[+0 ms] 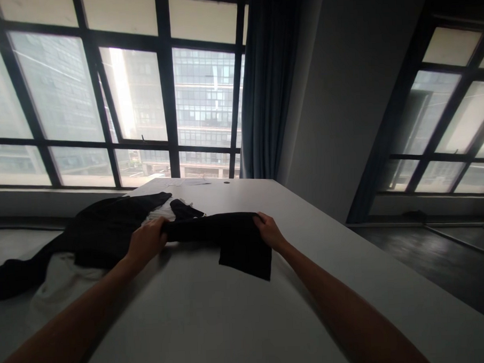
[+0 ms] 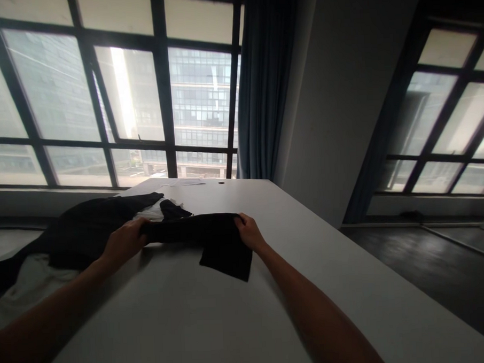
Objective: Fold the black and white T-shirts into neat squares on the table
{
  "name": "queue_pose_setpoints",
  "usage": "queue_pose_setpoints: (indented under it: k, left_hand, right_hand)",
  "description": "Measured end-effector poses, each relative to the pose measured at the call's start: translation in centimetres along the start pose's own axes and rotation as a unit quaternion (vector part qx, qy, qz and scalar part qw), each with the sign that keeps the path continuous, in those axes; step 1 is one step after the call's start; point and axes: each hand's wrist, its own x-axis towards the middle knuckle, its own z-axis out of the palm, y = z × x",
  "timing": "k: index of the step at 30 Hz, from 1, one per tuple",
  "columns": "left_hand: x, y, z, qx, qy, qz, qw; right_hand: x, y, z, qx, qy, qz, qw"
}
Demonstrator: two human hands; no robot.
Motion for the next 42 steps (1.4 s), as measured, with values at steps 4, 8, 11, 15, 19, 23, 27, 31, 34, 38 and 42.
queue_pose_setpoints:
  k: [4, 8, 11, 15, 19, 23, 27, 31, 34, 38, 42]
  left_hand:
    - [0.7, -1.5, -0.9, -0.007, 0.034, -0.069, 0.997]
    - [0.9, -0.8, -0.8, -0.112, 0.050, -0.065, 0.990]
    - [0.4, 1.6, -0.6, -0.204, 0.094, 0.079, 0.971]
    - [-1.4, 5.4, -0.7, -0.287, 0.086, 0.215, 0.929]
    - [-3.3, 7.6, -1.0, -0.328, 0.059, 0.349, 0.876]
    - [-4.1, 7.5, -1.0, -0.311, 0.061, 0.392, 0.864]
    - [-3.1, 6.2, 1.0, -0.283, 0.040, 0.259, 0.923]
    - [-1.4, 5.0, 4.1, -0.228, -0.049, 0.177, 0.956]
    - [0.1, 4.6, 5.7, -0.189, -0.064, 0.147, 0.969]
    - [2.7, 5.1, 6.0, -0.195, -0.041, 0.074, 0.977]
    - [5.1, 5.4, 4.9, -0.218, -0.022, 0.029, 0.975]
  right_hand:
    - [0.0, 0.0, -1.4, -0.231, -0.068, 0.036, 0.970]
    - [-0.1, -0.3, -2.3, -0.469, -0.033, 0.101, 0.877]
    - [-0.3, -1.5, -2.1, -0.475, -0.040, 0.026, 0.879]
    - [-2.1, -4.4, 0.4, -0.262, -0.140, -0.142, 0.944]
    - [-4.4, -7.4, 4.5, -0.117, -0.189, -0.165, 0.961]
    - [-4.8, -8.3, 6.4, -0.134, -0.152, -0.130, 0.971]
    - [-2.6, -8.7, 4.8, -0.028, -0.121, -0.148, 0.981]
    - [0.7, -10.3, 2.0, 0.115, -0.098, -0.182, 0.972]
    - [3.1, -11.6, 0.1, 0.206, -0.054, -0.165, 0.963]
    - [5.0, -12.5, -2.8, 0.289, -0.014, -0.139, 0.947]
    - [4.9, -12.5, -7.0, 0.293, 0.035, -0.157, 0.942]
